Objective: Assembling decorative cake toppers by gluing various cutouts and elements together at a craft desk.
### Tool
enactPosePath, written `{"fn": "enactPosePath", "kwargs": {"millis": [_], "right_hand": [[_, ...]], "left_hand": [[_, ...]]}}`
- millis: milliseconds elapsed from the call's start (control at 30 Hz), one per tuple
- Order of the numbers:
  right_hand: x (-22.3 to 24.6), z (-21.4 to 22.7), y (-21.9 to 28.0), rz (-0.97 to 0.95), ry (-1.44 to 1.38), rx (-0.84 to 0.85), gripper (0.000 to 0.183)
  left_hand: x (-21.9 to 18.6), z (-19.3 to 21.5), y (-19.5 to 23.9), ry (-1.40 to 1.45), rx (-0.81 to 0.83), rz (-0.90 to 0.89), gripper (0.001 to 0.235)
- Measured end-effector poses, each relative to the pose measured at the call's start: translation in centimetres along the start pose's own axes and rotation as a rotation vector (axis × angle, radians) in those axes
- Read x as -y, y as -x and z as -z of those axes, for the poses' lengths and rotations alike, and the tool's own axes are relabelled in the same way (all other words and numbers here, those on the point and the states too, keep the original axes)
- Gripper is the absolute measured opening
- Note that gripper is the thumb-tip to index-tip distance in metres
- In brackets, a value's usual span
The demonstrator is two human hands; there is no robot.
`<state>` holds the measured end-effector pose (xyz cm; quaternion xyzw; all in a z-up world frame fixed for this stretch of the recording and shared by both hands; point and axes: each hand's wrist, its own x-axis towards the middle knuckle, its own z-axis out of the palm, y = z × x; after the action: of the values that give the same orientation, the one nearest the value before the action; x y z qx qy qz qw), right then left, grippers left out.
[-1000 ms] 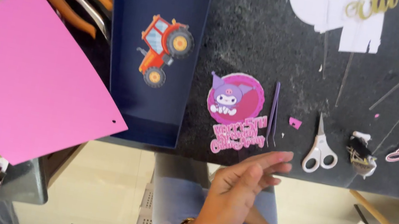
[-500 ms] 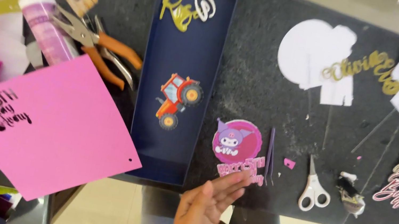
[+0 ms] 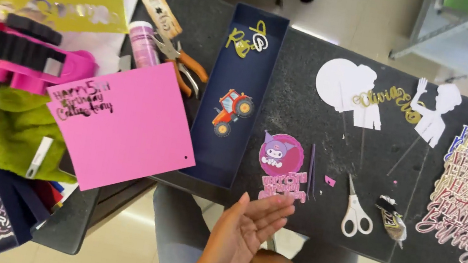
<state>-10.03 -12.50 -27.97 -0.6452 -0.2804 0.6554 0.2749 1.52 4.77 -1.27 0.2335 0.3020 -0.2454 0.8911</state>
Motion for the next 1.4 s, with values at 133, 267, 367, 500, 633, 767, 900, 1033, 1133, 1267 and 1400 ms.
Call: {"fn": "enactPosePath", "kwargs": {"millis": [133,267,367,500,633,767,900,1033,1133,1267,1400], "right_hand": [[7.0,8.3,17.7,-0.094,-0.381,-0.517,0.020],[8.4,15.9,19.0,-0.373,-0.224,-1.364,0.025],[7.0,18.2,15.9,-0.519,0.243,-1.343,0.052],[7.4,19.9,14.7,-0.586,0.271,-1.291,0.034],[9.1,18.5,17.5,-0.544,0.255,-1.392,0.032],[11.9,11.8,22.5,0.221,-0.507,-1.682,0.003],[12.5,4.4,25.1,0.935,-1.229,-1.562,0.029],[11.0,-3.9,25.5,1.380,-1.073,-1.219,0.021],[8.1,-7.1,25.6,1.559,-0.981,-0.974,0.025],[11.3,-7.7,26.2,1.459,-0.718,-1.095,0.027],[11.5,-8.0,26.8,1.425,-0.687,-1.098,0.026]], "left_hand": [[2.5,4.2,0.4,-0.013,0.103,-0.021,0.063],[4.2,4.8,4.7,-0.054,0.121,-0.034,0.063],[5.6,5.6,8.7,-0.069,0.238,-0.006,0.064],[5.9,5.9,12.1,-0.053,0.337,-0.044,0.066],[6.5,6.3,13.7,-0.066,0.429,0.010,0.067],[6.5,5.7,15.5,-0.077,0.536,0.081,0.067],[6.9,4.6,16.6,-0.089,0.604,0.181,0.070],[8.0,3.9,17.5,-0.123,0.643,0.208,0.071],[8.0,2.9,18.4,-0.194,0.678,0.253,0.074],[8.5,2.5,19.1,-0.247,0.703,0.282,0.076],[8.7,2.2,19.4,-0.311,0.749,0.260,0.076]]}}
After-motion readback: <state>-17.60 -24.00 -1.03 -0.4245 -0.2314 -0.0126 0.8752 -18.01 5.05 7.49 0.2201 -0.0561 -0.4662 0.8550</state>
